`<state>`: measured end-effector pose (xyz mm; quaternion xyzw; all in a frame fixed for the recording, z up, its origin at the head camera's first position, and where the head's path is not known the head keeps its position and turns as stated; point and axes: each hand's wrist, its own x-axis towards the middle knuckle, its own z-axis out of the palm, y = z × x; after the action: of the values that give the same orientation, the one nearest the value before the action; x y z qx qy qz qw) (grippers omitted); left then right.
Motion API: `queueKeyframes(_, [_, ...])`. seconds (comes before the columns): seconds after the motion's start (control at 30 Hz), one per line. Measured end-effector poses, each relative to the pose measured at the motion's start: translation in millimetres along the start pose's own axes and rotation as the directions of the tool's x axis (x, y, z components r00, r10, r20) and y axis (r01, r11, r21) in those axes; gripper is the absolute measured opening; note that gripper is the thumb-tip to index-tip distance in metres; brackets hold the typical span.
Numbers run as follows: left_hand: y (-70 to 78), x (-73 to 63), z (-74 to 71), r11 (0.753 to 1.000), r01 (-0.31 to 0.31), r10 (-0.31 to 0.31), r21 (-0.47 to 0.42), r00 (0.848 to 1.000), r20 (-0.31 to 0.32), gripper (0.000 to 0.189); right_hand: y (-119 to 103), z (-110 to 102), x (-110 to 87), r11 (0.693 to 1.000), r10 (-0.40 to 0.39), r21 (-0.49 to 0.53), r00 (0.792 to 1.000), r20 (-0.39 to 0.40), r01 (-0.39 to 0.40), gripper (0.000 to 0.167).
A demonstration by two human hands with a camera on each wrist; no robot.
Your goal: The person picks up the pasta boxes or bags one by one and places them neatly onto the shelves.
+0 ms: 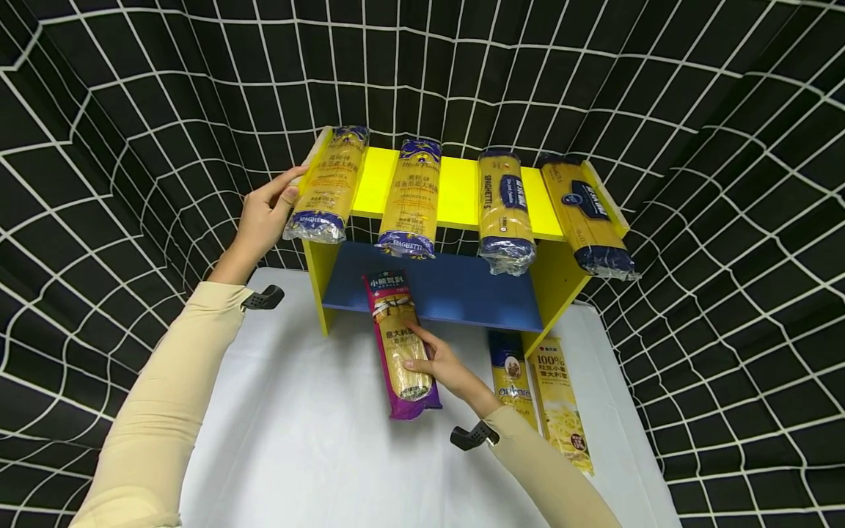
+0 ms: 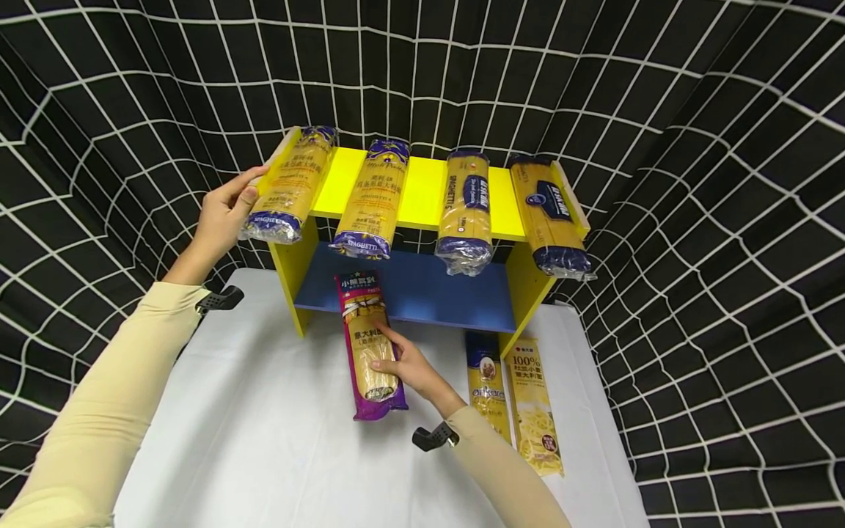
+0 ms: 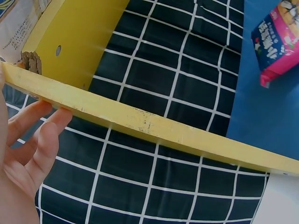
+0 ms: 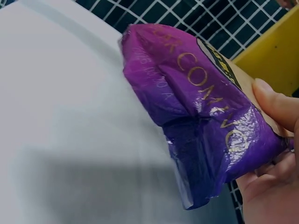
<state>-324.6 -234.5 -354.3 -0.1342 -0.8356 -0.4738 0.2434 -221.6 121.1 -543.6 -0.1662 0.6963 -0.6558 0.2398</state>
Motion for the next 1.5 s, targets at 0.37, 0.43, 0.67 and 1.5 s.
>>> queueKeyframes(0.37, [1.9,-0.9,-1.2,1.0,0.009,-0.009,-0.006,1.0,0.001,0.039,0.9,-2.1,14.3,1.0,-0.022,0.007,0.989,-0.148,0.023,0.076])
queueKeyframes(0.43, [2.8,-1.5,-1.1,1.0,0.008,-0.008,-0.005,1.0,0.001,0.038,2.6,-1.1,16.2,1.0,-0.013,0.016,0.986,-0.167,0.016,0.074])
queueKeyframes(0.67, [2.1,-1.8,-0.4,1.0,-0.011,0.011,0.0,1.0,-0.006,0.038,12.9,5.1,25.0,0.999,0.01,0.037,0.975,-0.221,-0.002,0.065])
queueKeyframes(1.5, [2.8,-1.9,-0.5,1.0,0.0,0.0,0.009,1.0,-0.003,0.038,25.9,15.5,-9.2,0.997,-0.007,0.072,1.0,-0.015,0.009,0.119])
